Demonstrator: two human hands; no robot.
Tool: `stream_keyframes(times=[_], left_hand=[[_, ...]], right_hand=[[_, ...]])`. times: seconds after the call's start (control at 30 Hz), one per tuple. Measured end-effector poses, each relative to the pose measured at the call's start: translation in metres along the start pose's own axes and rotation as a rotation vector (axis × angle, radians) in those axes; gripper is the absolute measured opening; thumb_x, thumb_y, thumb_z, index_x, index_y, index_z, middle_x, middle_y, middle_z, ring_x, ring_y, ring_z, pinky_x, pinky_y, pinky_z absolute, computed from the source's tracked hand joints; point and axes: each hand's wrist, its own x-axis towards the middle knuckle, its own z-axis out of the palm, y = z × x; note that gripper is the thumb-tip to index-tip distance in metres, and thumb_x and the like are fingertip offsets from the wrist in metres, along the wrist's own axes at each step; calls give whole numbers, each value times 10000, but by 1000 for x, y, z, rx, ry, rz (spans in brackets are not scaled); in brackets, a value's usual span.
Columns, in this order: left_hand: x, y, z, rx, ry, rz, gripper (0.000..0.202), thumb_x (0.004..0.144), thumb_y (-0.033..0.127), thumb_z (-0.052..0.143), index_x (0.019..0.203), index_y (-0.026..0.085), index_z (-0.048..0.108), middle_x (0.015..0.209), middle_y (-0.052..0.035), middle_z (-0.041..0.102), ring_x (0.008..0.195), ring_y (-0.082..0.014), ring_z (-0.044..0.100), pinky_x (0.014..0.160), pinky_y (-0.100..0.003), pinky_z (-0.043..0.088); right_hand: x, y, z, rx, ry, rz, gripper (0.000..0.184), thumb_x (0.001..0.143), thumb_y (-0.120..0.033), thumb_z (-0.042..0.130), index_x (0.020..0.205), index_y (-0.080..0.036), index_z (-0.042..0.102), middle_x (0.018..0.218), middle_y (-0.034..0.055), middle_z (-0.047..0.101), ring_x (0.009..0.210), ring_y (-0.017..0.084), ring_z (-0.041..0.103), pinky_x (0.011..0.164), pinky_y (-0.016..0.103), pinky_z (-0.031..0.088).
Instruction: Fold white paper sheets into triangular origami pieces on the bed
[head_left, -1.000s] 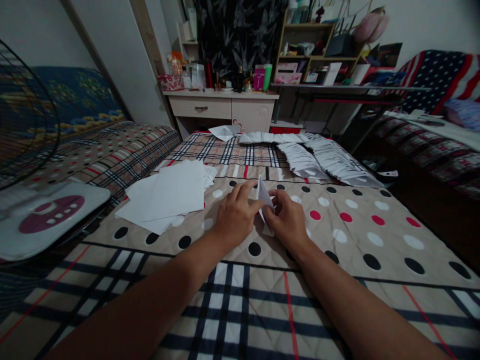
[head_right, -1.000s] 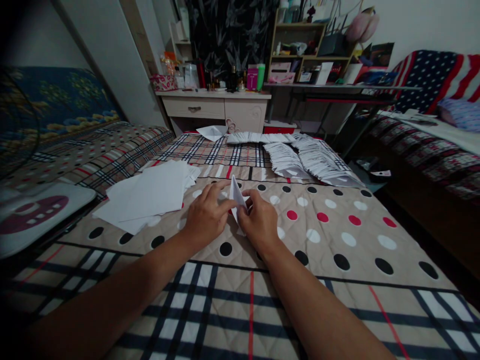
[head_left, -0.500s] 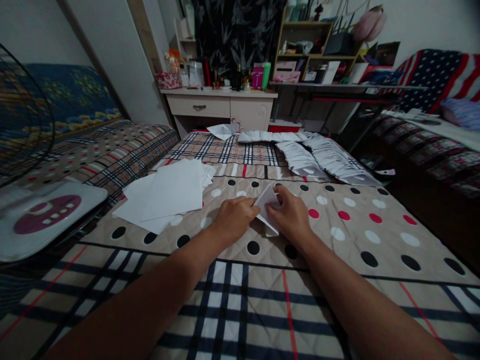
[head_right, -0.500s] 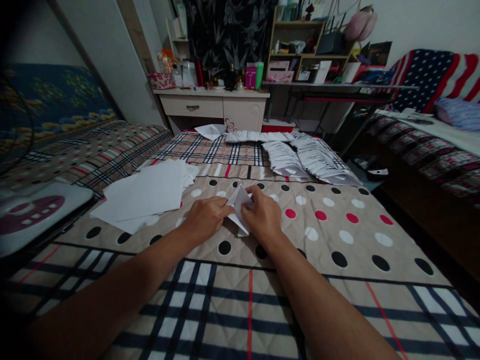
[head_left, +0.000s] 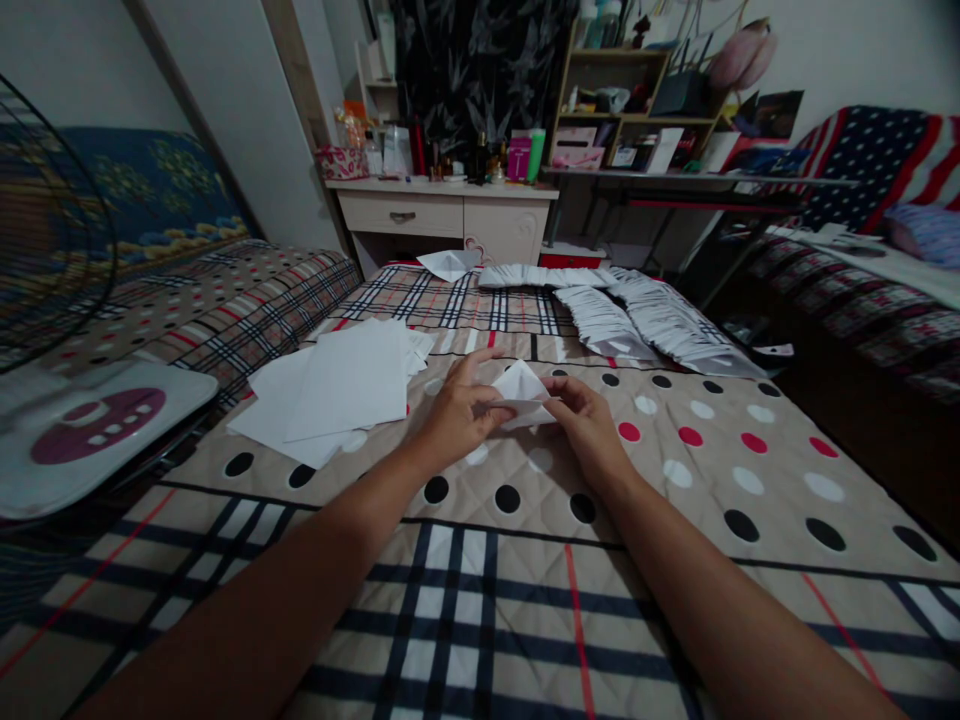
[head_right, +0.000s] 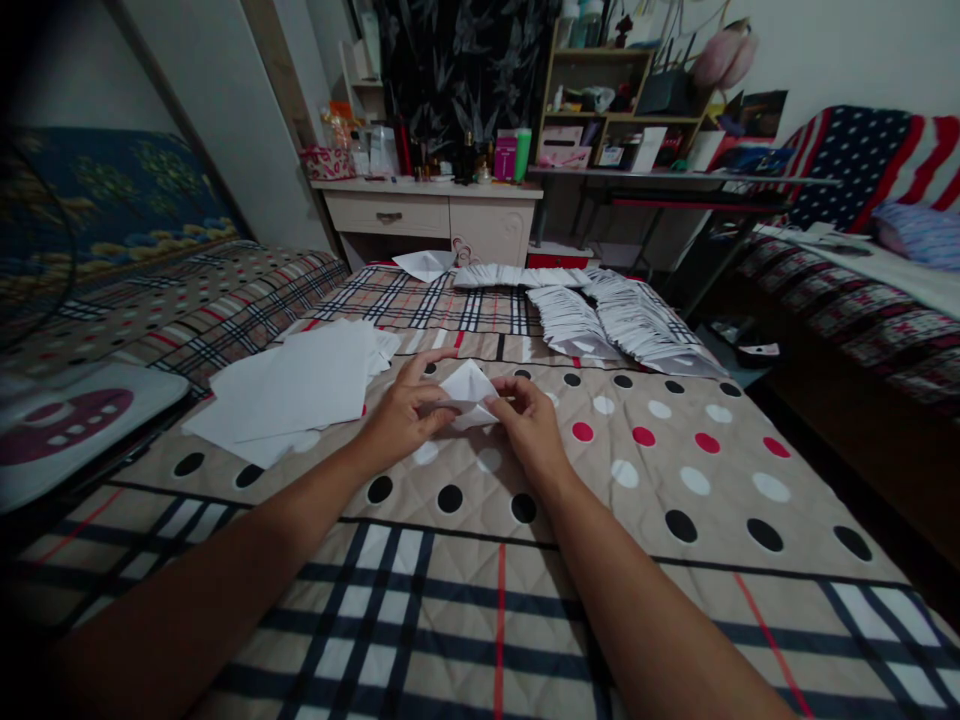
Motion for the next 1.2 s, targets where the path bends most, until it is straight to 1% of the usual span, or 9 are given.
stream_keyframes(times=[0.13,0.23,0.37,0.47,0.53,0.6,0.87,1.03,1.2], left_hand=[[0,5,-2,-44,7,14,114,807,199,674,701,192,714,1307,-74,567,1255,-238,473,1018,-473,447],[1,6,-3,-105,32,-7,210,848,213,621,655,175,694,1286,-84,591,1231,-224,502,1030,-444,436],[1,3,-2,-222,90,-93,191,862,238,592,724,165,703,1143,-88,678,1128,-209,583,1016,-393,438],[0,1,3,-329,86,-265,173,838,297,609,794,151,691,851,-57,714,821,-178,652,769,-302,516],[-1,2,6,-431,81,-376,198,816,335,622,791,145,669,730,-29,678,662,-150,620,602,-248,475],[-1,4,9,-566,95,-433,231,795,373,640,778,143,646,686,-15,650,605,-132,592,544,-224,433],[0,12,8,-857,58,-516,347,708,425,738,877,144,625,688,-2,634,584,-107,564,544,-211,422],[0,16,8,-774,5,-446,312,767,448,673,804,141,630,703,-13,619,631,-116,567,579,-220,443],[-5,23,12,-595,41,-299,443,755,369,708,1114,168,545,999,-71,654,875,-171,632,739,-260,503]], right_hand=[[-6,-4,0,-16,19,-182,255,812,-344,617,1022,-209,668,1008,48,679,861,170,619,640,248,490],[-9,-7,0,-53,18,-341,213,867,-351,570,989,-227,694,1152,48,649,1038,190,591,740,267,497],[-11,-6,3,-50,-25,-288,191,800,-364,675,928,-221,693,958,34,694,802,162,627,677,270,505],[-10,-5,4,-8,-26,-211,199,761,-354,715,892,-206,692,860,23,695,682,136,602,625,257,493],[-9,-4,5,32,-23,-181,213,754,-360,720,896,-202,696,834,15,687,639,118,576,601,243,476],[-9,-4,5,62,-42,-149,224,758,-375,714,897,-200,699,785,7,674,600,105,548,580,234,456],[-11,-3,10,119,-106,-80,216,729,-382,727,783,-179,679,595,-22,602,508,99,484,504,223,386],[-13,-4,10,128,-92,-64,262,730,-417,718,661,-177,641,570,-21,576,502,98,465,478,217,362],[-13,-4,11,108,-40,-57,279,731,-440,706,652,-186,623,551,-28,562,482,101,449,458,219,353]])
